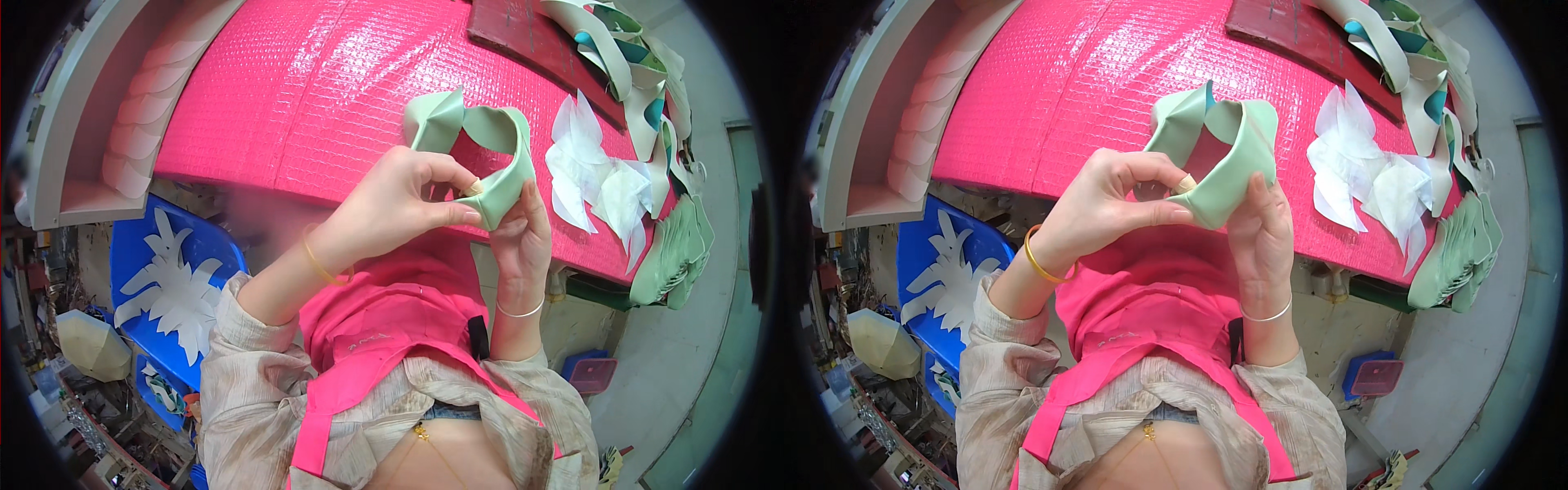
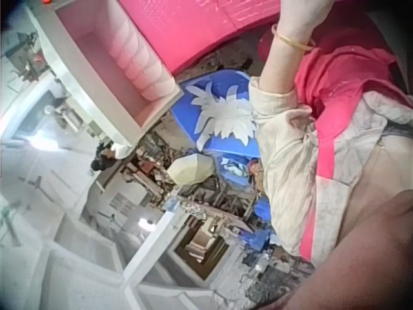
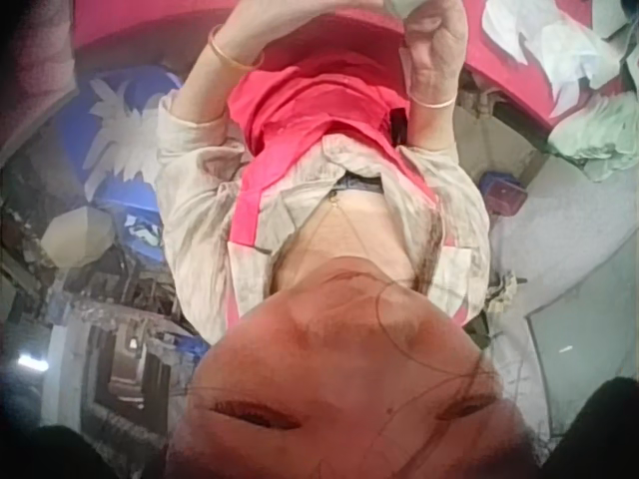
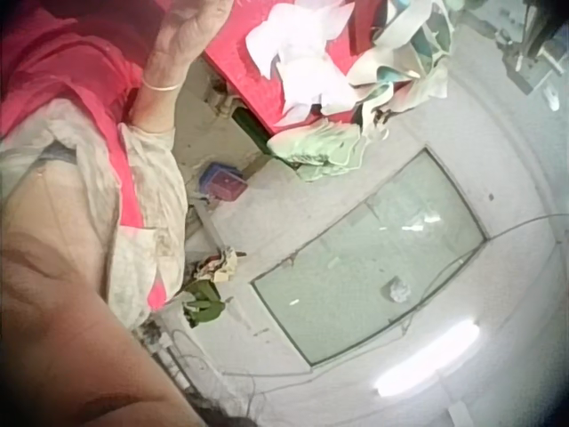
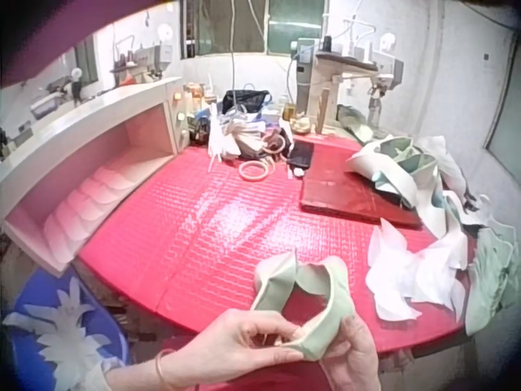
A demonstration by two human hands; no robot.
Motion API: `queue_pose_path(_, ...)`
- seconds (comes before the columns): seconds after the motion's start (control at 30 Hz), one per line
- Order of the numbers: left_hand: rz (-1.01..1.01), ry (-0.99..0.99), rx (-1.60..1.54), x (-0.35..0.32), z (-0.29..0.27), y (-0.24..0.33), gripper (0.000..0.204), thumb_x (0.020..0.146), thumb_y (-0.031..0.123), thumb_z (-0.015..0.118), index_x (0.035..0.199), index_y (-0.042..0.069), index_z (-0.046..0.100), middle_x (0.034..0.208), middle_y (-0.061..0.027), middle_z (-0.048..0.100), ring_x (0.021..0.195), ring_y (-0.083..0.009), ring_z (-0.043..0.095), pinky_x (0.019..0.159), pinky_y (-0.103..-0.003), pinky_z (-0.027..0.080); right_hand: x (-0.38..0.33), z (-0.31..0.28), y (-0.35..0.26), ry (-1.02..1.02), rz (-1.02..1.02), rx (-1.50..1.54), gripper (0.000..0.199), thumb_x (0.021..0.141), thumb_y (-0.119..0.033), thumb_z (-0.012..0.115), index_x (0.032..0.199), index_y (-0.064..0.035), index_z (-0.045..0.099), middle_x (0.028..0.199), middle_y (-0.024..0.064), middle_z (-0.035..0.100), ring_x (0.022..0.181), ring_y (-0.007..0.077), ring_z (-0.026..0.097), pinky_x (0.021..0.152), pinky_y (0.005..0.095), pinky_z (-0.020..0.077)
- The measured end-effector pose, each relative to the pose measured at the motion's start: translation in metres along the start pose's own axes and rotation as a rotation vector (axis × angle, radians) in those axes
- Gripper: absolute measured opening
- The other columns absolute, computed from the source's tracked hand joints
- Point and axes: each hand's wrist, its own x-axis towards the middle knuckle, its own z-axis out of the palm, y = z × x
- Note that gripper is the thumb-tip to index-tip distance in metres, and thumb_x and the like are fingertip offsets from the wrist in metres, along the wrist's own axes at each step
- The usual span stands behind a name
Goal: Peeling off the backing paper from various shoe upper components.
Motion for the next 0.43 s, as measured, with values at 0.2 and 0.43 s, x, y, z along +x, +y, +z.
queue_pose_path(0.2, 0.103, 0.064, 0.124, -0.003, 0.011, -0.012, 0.015, 0.068, 0.002, 0.065, 0.083, 0.000, 0.062, 0.071, -0.0034, 0.056, 0.063, -0.0084, 0.048, 0.057, -0.022, 0.037, 0.010, -0.009, -0.004, 0.021, 0.039, 0.054, 0.030, 0.085, -0.020, 0.051, 0.109, -0.0016, 0.049, 0.102, 0.0047, 0.056, 0.094, 0.0127, 0.052, 0.083, 0.0288, 0.0391)
queue_pose_path(0.43, 0.276, -0.062, 0.096, 0.005, 0.011, -0.016, 0.018, 0.071, 0.000, 0.064, 0.088, 0.001, 0.061, 0.079, -0.0029, 0.056, 0.067, -0.0077, 0.050, 0.060, -0.020, 0.039, 0.030, -0.011, -0.019, -0.049, 0.018, -0.004, 0.027, 0.086, -0.023, 0.049, 0.099, 0.0008, 0.053, 0.088, 0.0084, 0.061, 0.079, 0.0160, 0.059, 0.072, 0.0307, 0.0478)
